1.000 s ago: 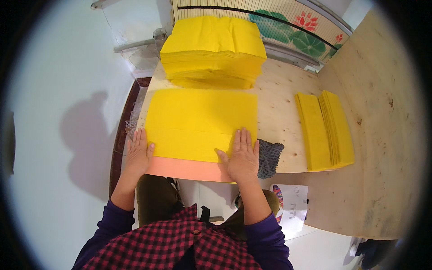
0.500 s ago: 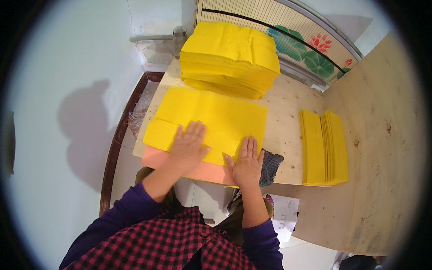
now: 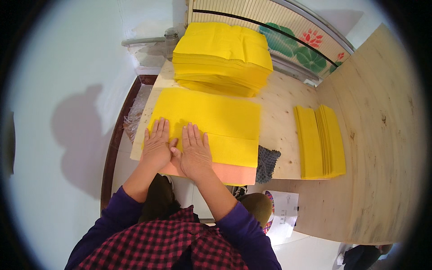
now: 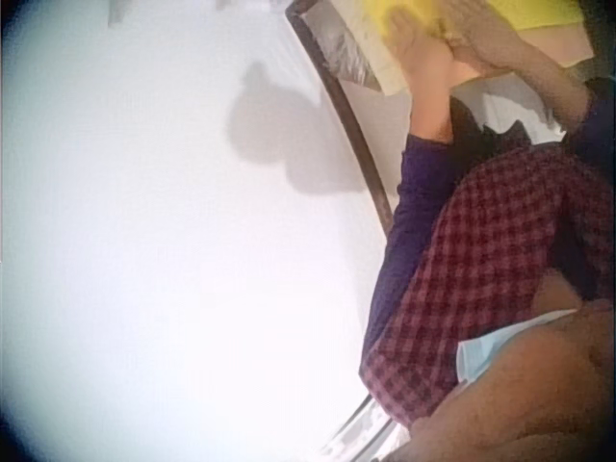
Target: The person folds yellow paper sheets on a wooden table, aligning edges and pressing creases. They stack folded sheets and continue folding additional sheets from a nearby pile.
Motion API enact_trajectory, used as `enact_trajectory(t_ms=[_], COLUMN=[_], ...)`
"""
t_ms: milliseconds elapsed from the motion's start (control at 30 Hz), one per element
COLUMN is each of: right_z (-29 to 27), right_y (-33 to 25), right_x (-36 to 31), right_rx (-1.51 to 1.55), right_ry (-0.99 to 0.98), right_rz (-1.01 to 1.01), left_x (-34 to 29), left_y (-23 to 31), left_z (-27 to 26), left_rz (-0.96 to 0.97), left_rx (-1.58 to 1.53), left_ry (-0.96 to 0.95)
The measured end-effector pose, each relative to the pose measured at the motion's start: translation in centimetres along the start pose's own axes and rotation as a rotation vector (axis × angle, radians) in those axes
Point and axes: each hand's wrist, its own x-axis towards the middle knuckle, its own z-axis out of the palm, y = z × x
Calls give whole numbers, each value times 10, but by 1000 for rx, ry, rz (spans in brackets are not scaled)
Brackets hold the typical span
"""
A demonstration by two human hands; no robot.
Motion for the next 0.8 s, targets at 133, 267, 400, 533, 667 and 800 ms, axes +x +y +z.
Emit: enact_trajectory(t_ms=[133, 267, 400, 533, 667, 800], right_z=[-3, -20, -24, -23, -33, -45], right_y=[25, 81, 110, 117, 120, 109], right_x=[-9, -33, -51, -56, -60, -62], right_rx=[-101, -154, -176, -176, -149, -222], right_ry=[-34, -58, -14, -22, -36, 4], right_rz=[95, 287, 368, 380, 425, 449], left_x=[-1, 0, 0, -3, -5, -13], left_y=[0, 1, -11, -28, -42, -37], left_z=[-2, 0, 0, -4, -14, -30], left_rz=[9, -3, -71, -135, -227, -155], left_rx=[6, -8, -16, -40, -49, 134], left_ry=[13, -1, -34, -53, -112, 19])
